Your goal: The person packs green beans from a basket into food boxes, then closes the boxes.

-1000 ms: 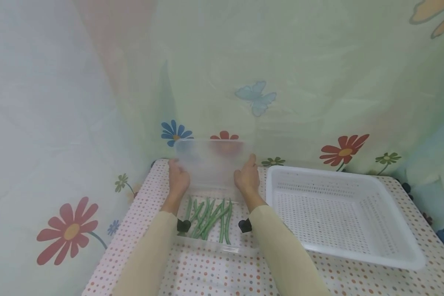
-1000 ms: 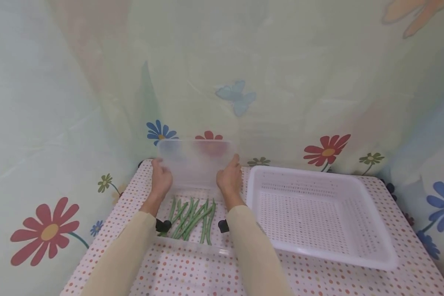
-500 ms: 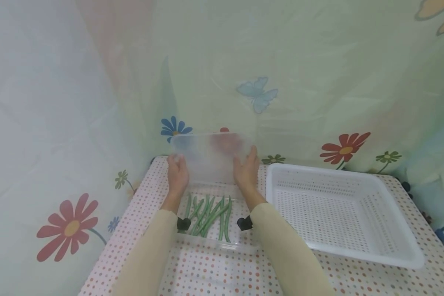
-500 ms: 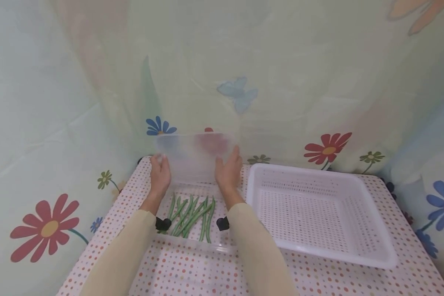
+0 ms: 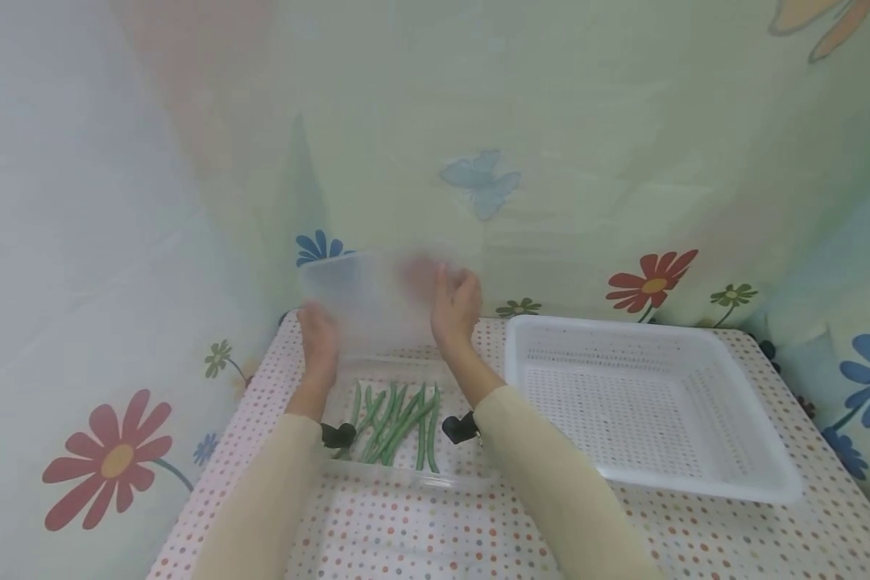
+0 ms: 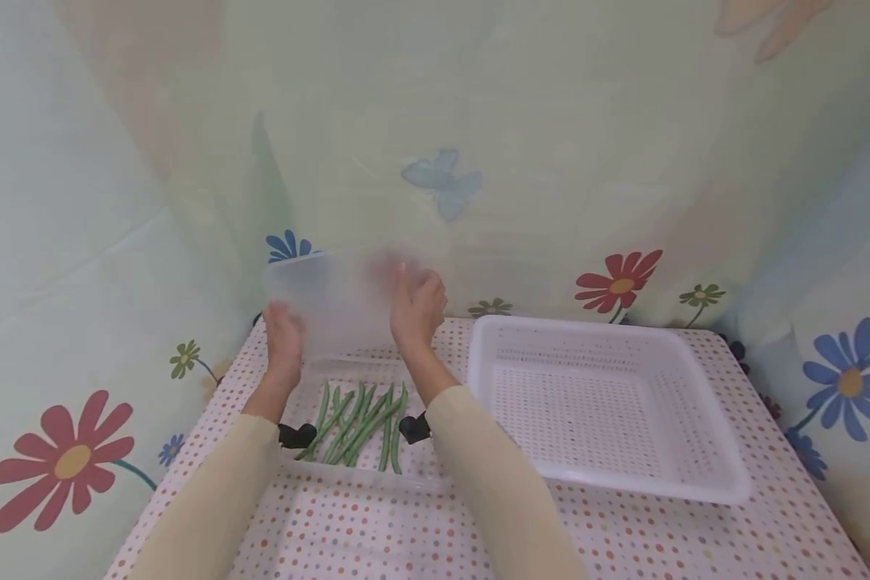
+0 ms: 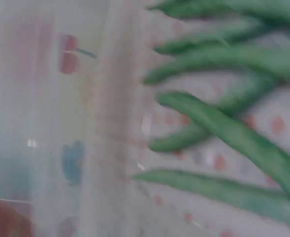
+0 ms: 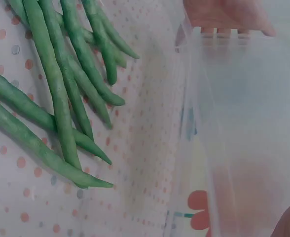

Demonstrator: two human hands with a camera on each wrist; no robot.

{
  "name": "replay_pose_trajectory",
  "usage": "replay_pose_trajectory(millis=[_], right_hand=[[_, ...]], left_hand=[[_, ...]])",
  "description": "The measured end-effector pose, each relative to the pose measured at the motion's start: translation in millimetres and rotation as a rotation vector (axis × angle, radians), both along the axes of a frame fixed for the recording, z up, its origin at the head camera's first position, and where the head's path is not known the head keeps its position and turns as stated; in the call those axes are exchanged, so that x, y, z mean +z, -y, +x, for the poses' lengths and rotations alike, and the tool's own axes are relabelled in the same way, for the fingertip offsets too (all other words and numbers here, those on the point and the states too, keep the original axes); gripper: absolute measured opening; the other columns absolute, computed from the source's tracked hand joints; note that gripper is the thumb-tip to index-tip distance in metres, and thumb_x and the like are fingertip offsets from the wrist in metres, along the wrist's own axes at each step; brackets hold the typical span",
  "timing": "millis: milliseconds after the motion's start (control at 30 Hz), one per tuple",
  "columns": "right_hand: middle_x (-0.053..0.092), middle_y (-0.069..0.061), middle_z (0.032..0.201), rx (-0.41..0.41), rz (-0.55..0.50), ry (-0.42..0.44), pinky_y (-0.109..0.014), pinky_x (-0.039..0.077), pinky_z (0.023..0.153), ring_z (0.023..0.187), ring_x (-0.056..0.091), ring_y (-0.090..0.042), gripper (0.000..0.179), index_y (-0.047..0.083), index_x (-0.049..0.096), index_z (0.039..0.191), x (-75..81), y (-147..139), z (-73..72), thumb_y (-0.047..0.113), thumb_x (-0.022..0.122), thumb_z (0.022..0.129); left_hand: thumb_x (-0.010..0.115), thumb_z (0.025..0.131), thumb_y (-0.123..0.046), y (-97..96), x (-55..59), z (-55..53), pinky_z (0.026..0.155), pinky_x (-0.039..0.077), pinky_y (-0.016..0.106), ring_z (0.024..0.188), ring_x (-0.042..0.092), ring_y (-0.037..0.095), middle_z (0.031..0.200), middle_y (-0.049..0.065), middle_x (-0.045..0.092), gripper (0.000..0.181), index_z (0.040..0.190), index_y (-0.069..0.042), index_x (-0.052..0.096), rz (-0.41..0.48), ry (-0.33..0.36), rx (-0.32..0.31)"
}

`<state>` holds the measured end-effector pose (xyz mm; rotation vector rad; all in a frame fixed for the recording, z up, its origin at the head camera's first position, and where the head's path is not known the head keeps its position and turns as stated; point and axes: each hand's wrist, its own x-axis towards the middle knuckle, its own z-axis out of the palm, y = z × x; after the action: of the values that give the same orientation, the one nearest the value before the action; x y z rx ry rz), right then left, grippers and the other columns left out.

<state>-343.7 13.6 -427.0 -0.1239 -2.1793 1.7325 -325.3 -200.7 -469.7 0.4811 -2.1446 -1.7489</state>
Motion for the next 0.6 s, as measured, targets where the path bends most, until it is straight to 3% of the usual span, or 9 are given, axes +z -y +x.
replay_pose_trajectory(millis=[100, 233, 300, 367, 467, 600], right_hand=[[0.050, -0.016, 0.145, 0.043, -0.031, -0.078, -0.047, 0.040, 0.120, 0.137, 0.048, -0.033, 0.067, 0.004, 0.037, 0.152, 9.3, 2.4, 3.5, 0.056, 0.035, 0.110], [0.053, -0.011, 0.121, 0.135, -0.147, -0.174, -0.043, 0.047, 0.103, 0.115, 0.053, -0.029, 0.048, 0.009, 0.044, 0.131, 22.3, 1.0, 7.1, 0.050, 0.030, 0.112], [0.051, -0.008, 0.111, 0.155, -0.202, -0.182, -0.041, 0.047, 0.095, 0.106, 0.053, -0.027, 0.045, 0.012, 0.044, 0.116, 27.7, -1.3, 8.0, 0.052, 0.025, 0.112], [0.051, -0.006, 0.108, 0.163, -0.264, -0.162, -0.040, 0.045, 0.094, 0.105, 0.052, -0.025, 0.048, 0.015, 0.046, 0.107, 31.5, -4.6, 9.3, 0.056, 0.021, 0.111], [0.059, -0.003, 0.108, 0.171, -0.310, -0.140, -0.039, 0.045, 0.097, 0.106, 0.057, -0.023, 0.056, 0.018, 0.055, 0.097, 33.4, -10.4, 9.1, 0.060, 0.020, 0.109], [0.071, -0.001, 0.097, 0.270, -0.407, -0.161, -0.036, 0.046, 0.087, 0.088, 0.062, -0.027, 0.054, 0.019, 0.061, 0.088, 32.9, -17.4, 7.8, 0.056, 0.026, 0.106]], left_hand=[[0.006, 0.105, -0.067, 6.9, 15.1, 6.6, 0.125, 0.034, 0.049, 0.147, 0.041, 0.033, 0.157, 0.017, 0.041, 0.080, 0.160, -0.013, 0.026, 0.152, -0.033, -0.011], [0.005, 0.100, -0.076, 16.5, 37.1, 13.5, 0.130, 0.025, 0.048, 0.151, 0.039, 0.024, 0.158, 0.005, 0.045, 0.085, 0.155, -0.021, 0.040, 0.374, -0.051, -0.020], [0.010, 0.102, -0.075, 22.6, 46.3, 16.1, 0.132, 0.021, 0.048, 0.151, 0.038, 0.019, 0.152, 0.002, 0.052, 0.081, 0.144, -0.021, 0.053, 0.488, -0.055, -0.023], [0.020, 0.109, -0.064, 29.5, 52.8, 17.7, 0.133, 0.014, 0.050, 0.149, 0.039, 0.017, 0.140, -0.001, 0.057, 0.061, 0.124, -0.020, 0.061, 0.611, -0.087, -0.048], [0.032, 0.112, -0.036, 38.6, 58.2, 18.8, 0.135, 0.001, 0.047, 0.146, 0.039, 0.014, 0.123, -0.003, 0.059, 0.035, 0.098, -0.018, 0.059, 0.805, -0.153, -0.139], [0.039, 0.107, -0.021, 45.7, 59.3, 19.0, 0.134, -0.005, 0.038, 0.153, 0.029, 0.013, 0.128, -0.006, 0.057, 0.021, 0.102, -0.019, 0.060, 1.005, -0.242, -0.344]])
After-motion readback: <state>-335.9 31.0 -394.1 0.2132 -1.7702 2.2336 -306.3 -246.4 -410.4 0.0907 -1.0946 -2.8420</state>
